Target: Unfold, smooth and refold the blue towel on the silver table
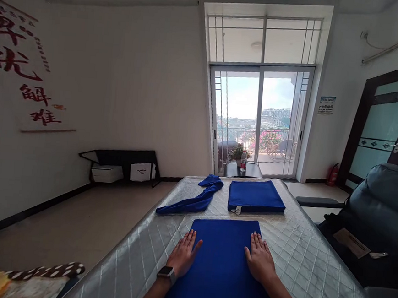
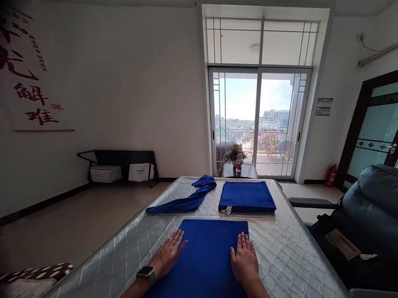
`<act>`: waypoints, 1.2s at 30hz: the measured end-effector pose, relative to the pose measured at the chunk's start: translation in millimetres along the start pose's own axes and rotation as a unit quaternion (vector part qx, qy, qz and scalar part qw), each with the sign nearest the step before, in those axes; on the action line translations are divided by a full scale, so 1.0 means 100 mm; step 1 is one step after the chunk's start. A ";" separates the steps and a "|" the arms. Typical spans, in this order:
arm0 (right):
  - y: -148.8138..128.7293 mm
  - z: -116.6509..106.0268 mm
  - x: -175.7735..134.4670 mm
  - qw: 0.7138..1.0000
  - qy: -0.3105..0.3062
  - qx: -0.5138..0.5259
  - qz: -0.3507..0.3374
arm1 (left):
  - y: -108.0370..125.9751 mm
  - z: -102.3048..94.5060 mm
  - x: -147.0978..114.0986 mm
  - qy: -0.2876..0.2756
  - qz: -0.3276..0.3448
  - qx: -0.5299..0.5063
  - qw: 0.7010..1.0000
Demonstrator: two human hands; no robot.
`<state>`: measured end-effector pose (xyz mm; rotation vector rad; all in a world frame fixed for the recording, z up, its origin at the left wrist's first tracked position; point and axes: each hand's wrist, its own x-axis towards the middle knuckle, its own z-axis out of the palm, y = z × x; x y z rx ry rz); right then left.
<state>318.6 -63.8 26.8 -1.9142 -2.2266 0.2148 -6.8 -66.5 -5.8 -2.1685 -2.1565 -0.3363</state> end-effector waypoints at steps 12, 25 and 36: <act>-0.02 -0.05 -0.04 1.000 -0.003 -0.011 -0.010 | -0.04 0.00 -0.01 -0.018 -0.010 -0.030 0.999; -0.09 -0.20 -0.27 0.996 -0.084 -0.010 0.017 | -0.07 0.01 -0.02 -0.011 0.007 -0.039 0.999; -0.11 -0.28 -0.30 0.994 -0.102 -0.014 0.020 | -0.01 -0.12 -0.07 -0.009 0.020 -0.044 0.999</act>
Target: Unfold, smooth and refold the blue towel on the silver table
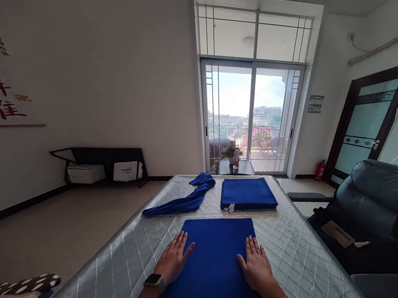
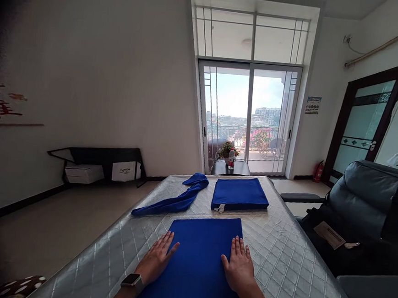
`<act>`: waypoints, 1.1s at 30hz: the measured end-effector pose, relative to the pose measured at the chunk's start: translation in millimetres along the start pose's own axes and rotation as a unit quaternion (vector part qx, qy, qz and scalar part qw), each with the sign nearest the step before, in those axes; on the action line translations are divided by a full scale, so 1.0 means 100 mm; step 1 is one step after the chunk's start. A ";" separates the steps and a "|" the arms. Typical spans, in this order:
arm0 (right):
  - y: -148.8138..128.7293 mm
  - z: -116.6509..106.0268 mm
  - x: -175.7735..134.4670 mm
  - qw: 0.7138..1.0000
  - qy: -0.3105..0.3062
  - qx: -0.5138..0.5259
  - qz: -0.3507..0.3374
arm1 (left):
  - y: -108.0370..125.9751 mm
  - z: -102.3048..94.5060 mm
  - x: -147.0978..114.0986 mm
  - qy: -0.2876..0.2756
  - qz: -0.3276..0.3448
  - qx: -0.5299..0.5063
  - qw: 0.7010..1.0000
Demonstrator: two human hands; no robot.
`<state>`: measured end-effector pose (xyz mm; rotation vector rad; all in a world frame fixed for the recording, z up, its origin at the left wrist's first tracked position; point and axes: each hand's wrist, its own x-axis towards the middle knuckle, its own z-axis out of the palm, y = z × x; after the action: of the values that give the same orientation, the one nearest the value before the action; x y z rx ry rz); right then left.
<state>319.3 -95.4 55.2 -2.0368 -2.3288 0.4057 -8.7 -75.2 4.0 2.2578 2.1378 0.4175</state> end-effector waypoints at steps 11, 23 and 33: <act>0.02 -0.03 -0.03 1.000 0.004 0.018 -0.006 | -0.03 0.01 0.00 0.016 0.026 -0.011 0.999; 0.01 -0.02 -0.02 1.000 0.006 0.022 -0.003 | 0.03 -0.06 -0.01 0.008 -0.005 -0.014 1.000; 0.03 0.02 -0.01 0.999 0.018 0.027 -0.007 | 0.03 -0.06 -0.01 0.006 0.015 -0.009 1.000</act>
<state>322.2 -96.3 53.1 -1.9859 -2.2849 0.4227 -7.1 -77.9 10.4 2.2859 2.0995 0.4507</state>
